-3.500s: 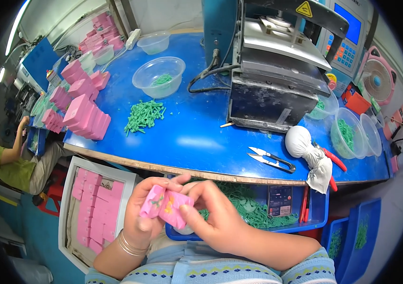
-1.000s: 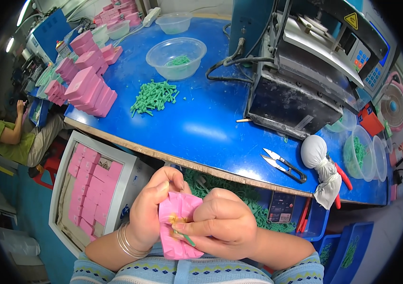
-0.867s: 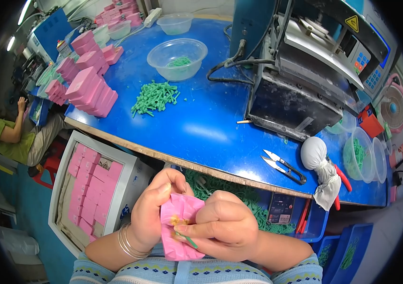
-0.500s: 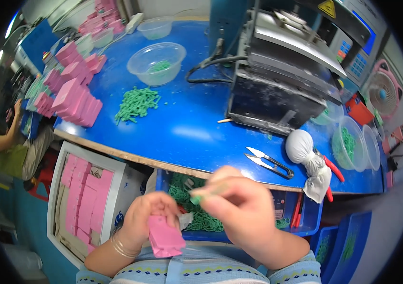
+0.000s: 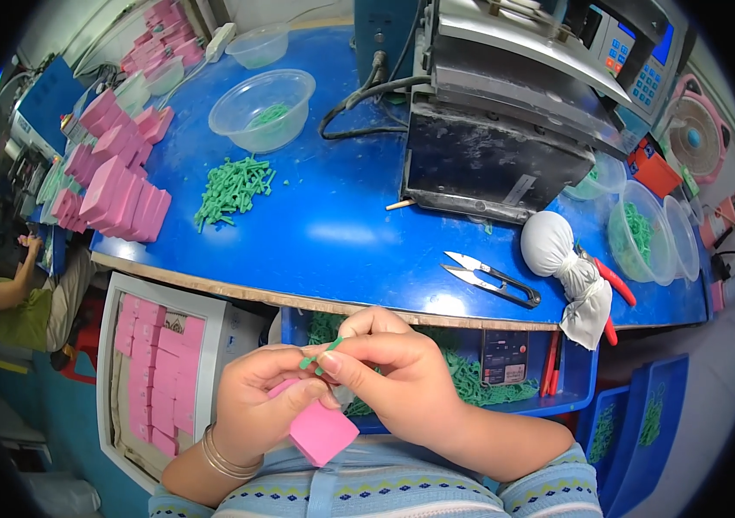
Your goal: Assembling small green wax pieces into holes within larger pink wax blocks.
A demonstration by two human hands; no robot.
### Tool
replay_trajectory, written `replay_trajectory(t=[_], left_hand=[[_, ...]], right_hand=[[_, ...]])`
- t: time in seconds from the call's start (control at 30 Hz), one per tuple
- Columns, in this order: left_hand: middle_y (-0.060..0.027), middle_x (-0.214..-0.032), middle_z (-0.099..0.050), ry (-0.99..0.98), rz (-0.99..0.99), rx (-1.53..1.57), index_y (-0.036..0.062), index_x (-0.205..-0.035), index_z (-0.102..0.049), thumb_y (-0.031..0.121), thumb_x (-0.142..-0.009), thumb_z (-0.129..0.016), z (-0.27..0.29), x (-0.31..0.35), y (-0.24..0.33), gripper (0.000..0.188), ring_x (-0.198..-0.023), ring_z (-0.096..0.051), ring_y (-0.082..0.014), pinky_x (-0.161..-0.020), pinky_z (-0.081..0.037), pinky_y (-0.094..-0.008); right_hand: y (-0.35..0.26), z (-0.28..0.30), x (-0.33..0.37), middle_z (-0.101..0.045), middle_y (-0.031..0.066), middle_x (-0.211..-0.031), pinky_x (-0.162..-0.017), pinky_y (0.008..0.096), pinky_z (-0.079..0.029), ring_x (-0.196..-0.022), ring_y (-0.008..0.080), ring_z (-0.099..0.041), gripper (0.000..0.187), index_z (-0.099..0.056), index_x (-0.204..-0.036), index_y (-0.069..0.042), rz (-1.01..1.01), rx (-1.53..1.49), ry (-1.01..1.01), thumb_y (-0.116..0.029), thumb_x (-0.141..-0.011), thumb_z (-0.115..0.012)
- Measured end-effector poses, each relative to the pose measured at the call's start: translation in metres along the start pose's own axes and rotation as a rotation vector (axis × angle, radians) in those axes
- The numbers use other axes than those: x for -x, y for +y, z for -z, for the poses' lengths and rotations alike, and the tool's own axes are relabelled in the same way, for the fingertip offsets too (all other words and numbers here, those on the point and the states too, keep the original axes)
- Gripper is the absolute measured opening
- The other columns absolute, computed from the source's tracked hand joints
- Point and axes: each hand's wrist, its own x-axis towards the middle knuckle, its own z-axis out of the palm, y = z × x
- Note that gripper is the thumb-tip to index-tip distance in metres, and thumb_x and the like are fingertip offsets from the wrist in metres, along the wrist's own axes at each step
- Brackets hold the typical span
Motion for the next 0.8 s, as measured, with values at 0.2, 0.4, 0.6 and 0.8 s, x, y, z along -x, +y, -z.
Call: replay_trajectory(t=[0.2,0.4,0.6,0.8], left_hand=[[-0.0149,-0.085,-0.059,0.023,-0.114,-0.102,-0.0066,-0.092,-0.057,-0.003,-0.082,-0.055,0.002,-0.001,-0.005,0.011,-0.070,-0.063,-0.0186,-0.065,-0.051,-0.0291],[-0.0108,-0.080,-0.061,0.247,-0.271,-0.107,-0.0021,-0.084,-0.060,-0.003,-0.077,-0.063,0.000,-0.010,-0.006,0.008,-0.074,-0.060,-0.0166,-0.066,-0.047,-0.0267],[-0.0127,-0.083,-0.056,0.619,-0.623,-1.212,-0.0023,-0.084,-0.059,0.009,-0.075,-0.065,0.072,-0.086,0.025,0.016,-0.080,-0.051,-0.0290,-0.075,-0.040,-0.0375],[-0.0157,-0.123,-0.043,-0.103,-0.562,-1.028,0.0022,-0.121,-0.049,0.041,-0.057,-0.077,0.051,-0.048,0.047,0.080,-0.111,-0.041,-0.0328,-0.093,-0.032,-0.0418]], right_hand=[[0.002,-0.001,0.000,-0.050,0.0070,-0.102,-0.087,0.0285,-0.042,-0.095,0.0125,-0.048,0.025,-0.061,-0.108,-0.001,0.008,0.008,-0.061,-0.013,-0.087,-0.056],[0.020,-0.012,-0.001,-0.053,0.0134,-0.111,-0.077,0.0297,-0.049,-0.100,0.0181,-0.055,0.047,-0.032,-0.131,-0.001,-0.394,-0.611,-0.219,-0.022,-0.092,-0.048],[0.020,-0.009,-0.005,-0.053,0.0128,-0.109,-0.078,0.0332,-0.052,-0.094,0.0213,-0.060,0.044,-0.034,-0.127,0.000,-0.658,-0.680,-0.294,-0.019,-0.090,-0.050],[0.009,0.008,-0.013,-0.044,0.0159,-0.124,-0.094,0.0391,-0.043,-0.113,0.0279,-0.049,0.054,-0.024,-0.135,0.000,-0.550,-0.928,-0.359,-0.028,-0.093,-0.043]])
